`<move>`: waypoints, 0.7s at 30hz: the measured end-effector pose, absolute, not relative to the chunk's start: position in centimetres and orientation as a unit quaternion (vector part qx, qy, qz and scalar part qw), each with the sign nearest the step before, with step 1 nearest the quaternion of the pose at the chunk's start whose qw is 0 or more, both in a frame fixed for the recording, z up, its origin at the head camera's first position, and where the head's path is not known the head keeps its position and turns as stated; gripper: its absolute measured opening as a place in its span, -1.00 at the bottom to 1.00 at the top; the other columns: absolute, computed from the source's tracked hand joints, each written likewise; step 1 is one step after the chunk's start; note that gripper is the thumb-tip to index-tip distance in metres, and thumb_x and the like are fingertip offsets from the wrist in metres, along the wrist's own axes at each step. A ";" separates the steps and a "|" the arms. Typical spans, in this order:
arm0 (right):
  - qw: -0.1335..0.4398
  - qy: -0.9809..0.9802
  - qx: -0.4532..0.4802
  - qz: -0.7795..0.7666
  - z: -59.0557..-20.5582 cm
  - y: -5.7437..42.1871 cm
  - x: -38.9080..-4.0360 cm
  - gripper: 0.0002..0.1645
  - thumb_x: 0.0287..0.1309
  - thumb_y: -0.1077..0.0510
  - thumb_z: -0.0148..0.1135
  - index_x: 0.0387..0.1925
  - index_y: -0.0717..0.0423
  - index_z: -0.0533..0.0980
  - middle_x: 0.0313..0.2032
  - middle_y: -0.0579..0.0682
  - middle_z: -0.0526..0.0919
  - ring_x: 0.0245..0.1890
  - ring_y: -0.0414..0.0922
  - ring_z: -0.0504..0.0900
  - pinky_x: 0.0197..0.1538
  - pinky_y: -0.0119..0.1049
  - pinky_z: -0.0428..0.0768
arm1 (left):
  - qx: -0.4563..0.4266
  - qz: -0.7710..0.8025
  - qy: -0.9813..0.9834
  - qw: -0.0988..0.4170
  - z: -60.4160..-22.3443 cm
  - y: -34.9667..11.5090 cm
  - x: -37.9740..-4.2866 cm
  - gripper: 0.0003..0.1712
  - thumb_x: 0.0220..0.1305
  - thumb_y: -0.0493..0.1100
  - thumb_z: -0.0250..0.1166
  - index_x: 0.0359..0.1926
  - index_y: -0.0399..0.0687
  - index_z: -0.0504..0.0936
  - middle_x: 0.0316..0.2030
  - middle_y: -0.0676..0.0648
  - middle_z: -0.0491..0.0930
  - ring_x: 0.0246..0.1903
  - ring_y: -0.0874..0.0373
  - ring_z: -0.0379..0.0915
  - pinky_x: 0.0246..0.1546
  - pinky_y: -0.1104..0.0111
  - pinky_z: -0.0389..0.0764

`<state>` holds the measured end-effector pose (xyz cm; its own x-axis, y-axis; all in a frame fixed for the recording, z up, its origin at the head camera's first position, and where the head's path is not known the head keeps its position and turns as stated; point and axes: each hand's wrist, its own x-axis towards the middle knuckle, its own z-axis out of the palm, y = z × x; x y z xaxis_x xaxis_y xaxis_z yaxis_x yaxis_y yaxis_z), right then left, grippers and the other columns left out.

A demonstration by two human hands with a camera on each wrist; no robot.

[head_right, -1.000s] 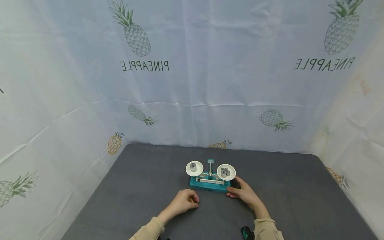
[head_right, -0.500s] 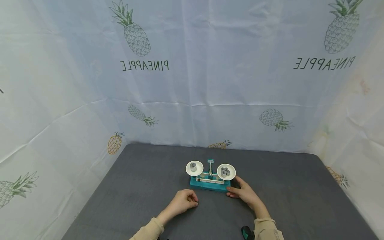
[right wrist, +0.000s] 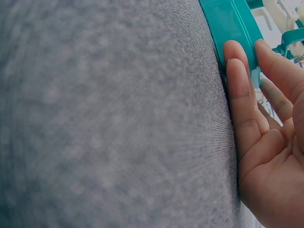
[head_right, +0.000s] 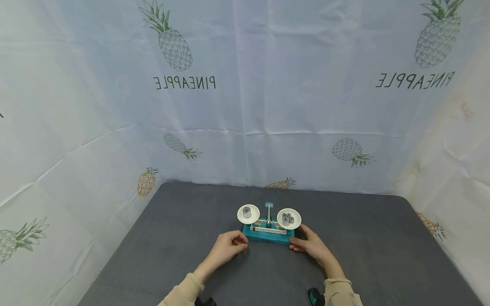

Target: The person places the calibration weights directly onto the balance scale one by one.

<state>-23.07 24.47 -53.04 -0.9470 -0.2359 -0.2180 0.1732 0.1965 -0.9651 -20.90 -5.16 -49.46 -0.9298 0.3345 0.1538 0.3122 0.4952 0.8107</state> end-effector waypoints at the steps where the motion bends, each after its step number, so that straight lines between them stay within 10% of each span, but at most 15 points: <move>1: 0.161 0.756 -0.022 -0.634 -53.0 24.5 -23.1 -0.02 0.17 0.15 0.22 0.40 0.30 -0.15 0.32 0.49 -0.03 -0.27 -0.10 0.68 -0.21 -0.32 0.65 | 0.187 0.465 0.865 0.003 -49.2 -5.3 -21.0 -0.95 0.10 -0.27 0.31 -0.36 -0.14 0.66 -0.44 -0.03 0.64 -0.54 0.42 0.41 -0.52 0.55 0.45; 21: 0.162 0.754 -0.026 -0.636 -53.1 24.5 -23.0 -0.04 0.18 0.15 0.21 0.40 0.33 -0.14 0.30 0.49 0.01 -0.26 -0.11 0.68 -0.21 -0.33 0.65 | 0.140 0.517 0.836 -0.122 -46.1 -5.5 -23.6 -0.91 0.07 -0.21 0.37 -0.34 -0.08 0.72 -0.43 -0.03 0.69 -0.51 0.39 0.45 -0.48 0.54 0.50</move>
